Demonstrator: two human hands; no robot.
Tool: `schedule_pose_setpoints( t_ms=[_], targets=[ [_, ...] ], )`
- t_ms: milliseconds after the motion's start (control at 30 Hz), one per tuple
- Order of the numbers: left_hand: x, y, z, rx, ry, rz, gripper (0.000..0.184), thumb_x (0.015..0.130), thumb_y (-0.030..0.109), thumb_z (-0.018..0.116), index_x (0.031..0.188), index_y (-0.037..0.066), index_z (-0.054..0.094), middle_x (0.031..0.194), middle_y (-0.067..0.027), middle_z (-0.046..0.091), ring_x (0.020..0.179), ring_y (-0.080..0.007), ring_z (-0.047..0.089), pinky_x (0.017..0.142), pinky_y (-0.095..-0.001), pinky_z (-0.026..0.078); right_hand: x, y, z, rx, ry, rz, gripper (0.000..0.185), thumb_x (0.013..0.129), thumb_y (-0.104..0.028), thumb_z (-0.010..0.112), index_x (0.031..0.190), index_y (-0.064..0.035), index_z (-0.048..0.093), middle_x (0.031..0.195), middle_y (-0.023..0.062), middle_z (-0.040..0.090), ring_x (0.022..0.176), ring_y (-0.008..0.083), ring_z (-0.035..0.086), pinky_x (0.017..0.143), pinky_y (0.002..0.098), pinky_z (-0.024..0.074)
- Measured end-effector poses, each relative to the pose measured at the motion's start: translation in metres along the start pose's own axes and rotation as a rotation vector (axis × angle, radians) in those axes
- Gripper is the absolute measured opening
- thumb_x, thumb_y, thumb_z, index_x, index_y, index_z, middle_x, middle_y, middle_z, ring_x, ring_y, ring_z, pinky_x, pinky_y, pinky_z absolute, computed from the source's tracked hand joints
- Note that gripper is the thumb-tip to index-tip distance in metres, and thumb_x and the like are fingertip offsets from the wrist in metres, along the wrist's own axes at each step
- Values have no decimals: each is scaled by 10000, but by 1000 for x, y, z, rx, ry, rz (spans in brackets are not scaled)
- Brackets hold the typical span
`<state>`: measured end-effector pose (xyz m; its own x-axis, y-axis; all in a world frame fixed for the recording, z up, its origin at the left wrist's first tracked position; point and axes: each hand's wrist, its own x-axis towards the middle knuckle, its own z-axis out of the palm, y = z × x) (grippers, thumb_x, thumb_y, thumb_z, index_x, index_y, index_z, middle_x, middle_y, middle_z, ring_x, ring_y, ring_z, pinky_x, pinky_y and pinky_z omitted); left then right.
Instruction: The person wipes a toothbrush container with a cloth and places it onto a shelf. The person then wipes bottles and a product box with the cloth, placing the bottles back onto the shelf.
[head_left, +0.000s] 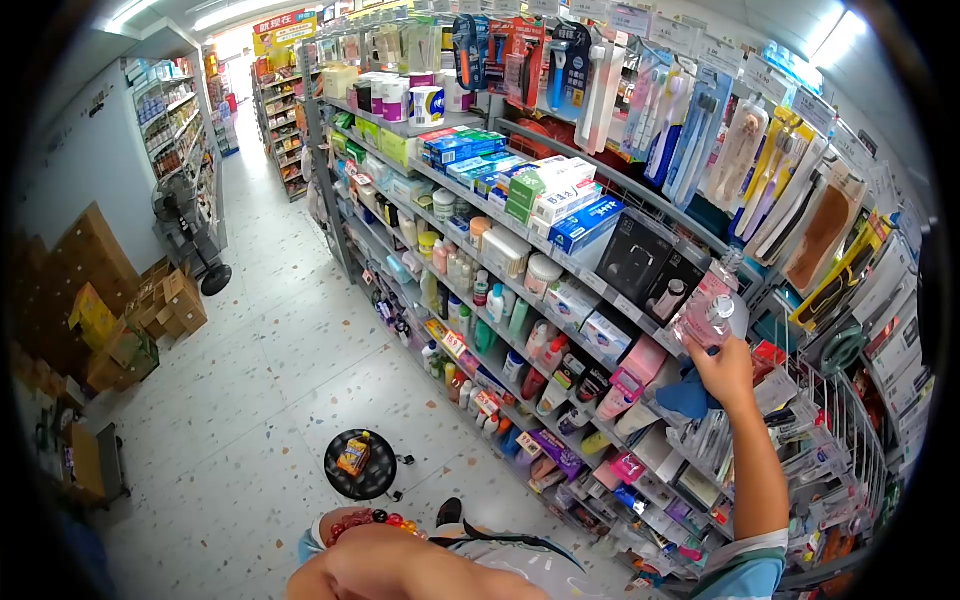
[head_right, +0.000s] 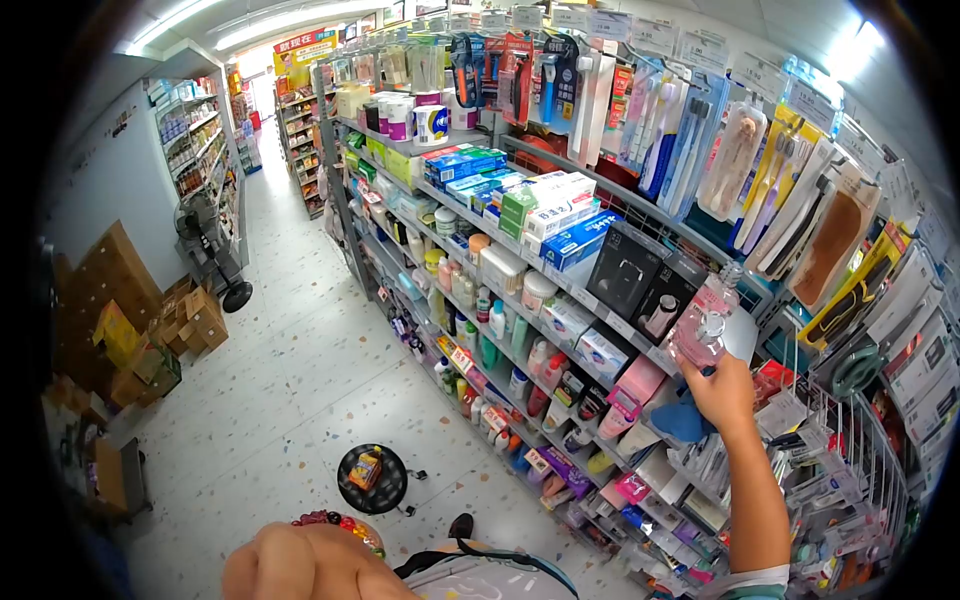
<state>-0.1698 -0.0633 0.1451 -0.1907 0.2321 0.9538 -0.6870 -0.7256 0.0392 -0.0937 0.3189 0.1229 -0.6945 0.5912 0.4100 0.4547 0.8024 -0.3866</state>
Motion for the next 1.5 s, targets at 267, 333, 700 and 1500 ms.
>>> schedule_pose_setpoints(
  t_ms=[267,333,700,1500],
  targets=[
    [16,10,-19,604,180,-358,81,972,83,586,990,20,538,1030,-173,623,903,-247,570,752,-394,446,-36,-12,-17,368,184,-54,348,865,-170,777,1152,9,691,1081,134,729,986,229,693,901,359,516],
    [-16,3,-36,767,230,-435,225,992,106,614,781,71,544,954,-74,589,788,-134,494,629,-295,374,-59,-16,-19,339,236,-159,345,876,-112,767,1167,38,658,1075,118,712,1003,202,676,909,339,518],
    [-127,-31,-75,497,958,-1053,564,1125,434,306,644,139,317,582,80,289,507,-50,232,481,-240,236,-230,7,38,1116,-425,449,806,899,-22,716,1554,-30,247,1405,77,529,1195,232,583,1073,375,438],
    [-158,-99,-88,-148,1104,-1238,910,990,749,194,1504,18,364,1239,-138,620,1060,-319,689,957,-453,557,-347,-34,20,1418,-389,716,499,1006,-258,602,1416,-5,472,1371,115,554,1273,205,505,1110,366,358]
  ],
)
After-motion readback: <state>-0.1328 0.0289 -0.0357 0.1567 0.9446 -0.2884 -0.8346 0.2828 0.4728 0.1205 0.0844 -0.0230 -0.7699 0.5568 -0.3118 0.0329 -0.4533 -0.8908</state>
